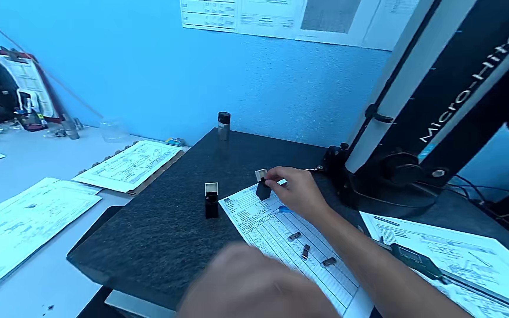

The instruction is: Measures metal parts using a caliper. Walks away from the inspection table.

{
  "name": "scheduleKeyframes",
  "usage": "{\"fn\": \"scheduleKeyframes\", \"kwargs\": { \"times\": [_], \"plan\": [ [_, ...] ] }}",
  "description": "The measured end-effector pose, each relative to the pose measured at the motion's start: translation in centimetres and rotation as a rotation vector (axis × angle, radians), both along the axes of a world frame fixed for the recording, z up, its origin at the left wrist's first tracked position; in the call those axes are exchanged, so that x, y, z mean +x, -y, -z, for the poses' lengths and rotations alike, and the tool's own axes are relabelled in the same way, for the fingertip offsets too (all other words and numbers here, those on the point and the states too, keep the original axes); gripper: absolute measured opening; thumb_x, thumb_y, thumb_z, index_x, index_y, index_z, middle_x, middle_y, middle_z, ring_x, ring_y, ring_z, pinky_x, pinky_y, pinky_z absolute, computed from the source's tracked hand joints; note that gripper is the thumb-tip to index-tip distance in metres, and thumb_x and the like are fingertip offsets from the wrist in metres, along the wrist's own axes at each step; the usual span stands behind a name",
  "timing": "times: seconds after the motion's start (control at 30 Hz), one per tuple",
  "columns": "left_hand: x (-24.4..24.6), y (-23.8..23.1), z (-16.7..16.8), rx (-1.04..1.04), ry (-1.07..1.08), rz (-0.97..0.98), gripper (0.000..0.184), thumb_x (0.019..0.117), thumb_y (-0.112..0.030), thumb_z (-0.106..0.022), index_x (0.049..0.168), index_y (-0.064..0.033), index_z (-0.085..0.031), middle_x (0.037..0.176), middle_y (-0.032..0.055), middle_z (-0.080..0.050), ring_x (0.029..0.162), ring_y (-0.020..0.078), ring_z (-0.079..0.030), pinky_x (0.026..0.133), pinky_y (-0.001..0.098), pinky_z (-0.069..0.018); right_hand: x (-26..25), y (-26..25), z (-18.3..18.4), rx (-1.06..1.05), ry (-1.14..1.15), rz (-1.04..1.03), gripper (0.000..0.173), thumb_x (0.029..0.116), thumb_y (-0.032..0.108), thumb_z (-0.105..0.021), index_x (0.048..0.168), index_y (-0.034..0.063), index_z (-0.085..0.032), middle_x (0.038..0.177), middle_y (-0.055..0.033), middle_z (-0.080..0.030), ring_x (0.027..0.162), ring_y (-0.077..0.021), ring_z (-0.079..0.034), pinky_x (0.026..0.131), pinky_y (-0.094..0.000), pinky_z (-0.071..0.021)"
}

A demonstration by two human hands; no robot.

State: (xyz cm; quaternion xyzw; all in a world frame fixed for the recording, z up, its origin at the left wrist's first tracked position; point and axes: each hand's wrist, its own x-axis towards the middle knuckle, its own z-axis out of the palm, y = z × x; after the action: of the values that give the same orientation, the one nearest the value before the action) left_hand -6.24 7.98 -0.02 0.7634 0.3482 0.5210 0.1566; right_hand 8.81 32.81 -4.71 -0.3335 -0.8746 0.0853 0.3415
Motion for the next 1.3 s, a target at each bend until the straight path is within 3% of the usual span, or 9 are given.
{"fn": "scheduleKeyframes", "kwargs": {
  "times": [0.1,0.23,0.4,0.47,0.57,0.7,0.87,1.17,1.3],
  "plan": [
    [-2.5,-6.2,0.1,0.045,-0.320,-0.417,0.037,0.1020,-0.051,-0.053,0.113,-0.0240,-0.075,0.106,-0.0077,-0.072,0.099,0.0090,-0.068,0.085,0.0418,-0.0573,1.0,0.6,-0.9,-0.035,0.032,-0.052,0.018,0.0994,0.013,-0.065,0.115,0.0096,-0.073,0.109,-0.0044,-0.075,0.099,-0.0135,-0.073,0.088,-0.0356,-0.0621],
    [-4.0,-13.1,-0.9,-0.229,-0.571,-0.557,0.058,0.0949,-0.052,-0.067,0.139,-0.0145,-0.062,0.135,0.0097,-0.064,0.126,0.0303,-0.060,0.105,0.0599,-0.0451,4.5,1.6,-2.6,0.054,-0.035,-0.079,0.017,0.0982,0.013,-0.065,0.113,0.0110,-0.074,0.110,-0.0015,-0.074,0.099,-0.0102,-0.072,0.086,-0.0311,-0.0630],
    [-2.6,-19.5,-0.7,-0.441,-0.796,-0.526,0.093,0.0856,-0.060,-0.075,0.156,-0.0089,-0.042,0.147,0.0155,-0.056,0.133,0.0329,-0.055,0.109,0.0596,-0.0409,11.1,2.6,-2.8,0.144,-0.144,-0.024,0.016,0.0963,0.017,-0.066,0.109,0.0139,-0.074,0.105,0.0046,-0.074,0.094,-0.0056,-0.072,0.081,-0.0271,-0.0651],
    [-2.3,-21.4,-0.2,-0.497,-0.820,-0.492,0.088,0.0854,-0.054,-0.078,0.153,-0.0087,-0.046,0.141,0.0162,-0.059,0.127,0.0337,-0.059,0.105,0.0585,-0.0464,13.6,2.5,-1.5,0.177,-0.183,0.016,0.016,0.0954,0.019,-0.064,0.107,0.0161,-0.075,0.102,0.0072,-0.073,0.090,-0.0037,-0.071,0.076,-0.0246,-0.0645],
    [-1.8,-22.6,0.4,-0.480,-0.799,-0.496,0.053,0.0876,-0.044,-0.080,0.128,-0.0123,-0.067,0.110,0.0106,-0.072,0.101,0.0295,-0.070,0.089,0.0560,-0.0552,16.3,2.2,-0.3,0.189,-0.184,0.093,0.015,0.0963,0.022,-0.063,0.105,0.0184,-0.075,0.096,0.0096,-0.072,0.085,-0.0013,-0.071,0.073,-0.0222,-0.0635],
    [-0.6,-21.7,0.4,-0.374,-0.848,-0.556,0.026,0.0915,-0.031,-0.077,0.109,-0.0129,-0.072,0.095,0.0084,-0.073,0.089,0.0291,-0.071,0.080,0.0560,-0.0567,18.0,2.2,-1.8,0.239,-0.194,0.140,0.015,0.0960,0.019,-0.063,0.105,0.0160,-0.076,0.095,0.0077,-0.072,0.081,-0.0007,-0.070,0.071,-0.0211,-0.0625],
    [-0.1,-21.3,1.8,-0.153,-0.951,-0.584,0.019,0.0897,-0.028,-0.080,0.097,-0.0118,-0.072,0.081,0.0080,-0.071,0.076,0.0317,-0.071,0.066,0.0581,-0.0555,20.1,2.3,-3.2,0.350,-0.144,0.195,0.016,0.0962,0.014,-0.062,0.104,0.0120,-0.076,0.091,0.0028,-0.072,0.077,-0.0026,-0.068,0.069,-0.0206,-0.0596],
    [-0.3,-20.9,4.6,0.178,-0.998,-0.655,0.013,0.0900,-0.018,-0.074,0.096,-0.0071,-0.070,0.079,0.0111,-0.070,0.070,0.0361,-0.071,0.058,0.0561,-0.0549,27.7,1.8,-3.8,0.195,-0.248,0.377,0.013,0.0968,0.019,-0.066,0.105,0.0143,-0.075,0.092,0.0044,-0.075,0.078,-0.0026,-0.070,0.070,-0.0237,-0.0614],
    [-0.8,-21.6,4.1,0.091,-1.003,-0.637,0.022,0.0876,-0.023,-0.077,0.101,-0.0065,-0.069,0.085,0.0116,-0.069,0.078,0.0352,-0.071,0.070,0.0571,-0.0554,28.1,1.4,-2.1,-0.133,0.106,0.365,0.009,0.0964,0.021,-0.071,0.098,0.0155,-0.077,0.090,0.0016,-0.075,0.081,-0.0128,-0.072,0.076,-0.0419,-0.0624]
  ]
}}
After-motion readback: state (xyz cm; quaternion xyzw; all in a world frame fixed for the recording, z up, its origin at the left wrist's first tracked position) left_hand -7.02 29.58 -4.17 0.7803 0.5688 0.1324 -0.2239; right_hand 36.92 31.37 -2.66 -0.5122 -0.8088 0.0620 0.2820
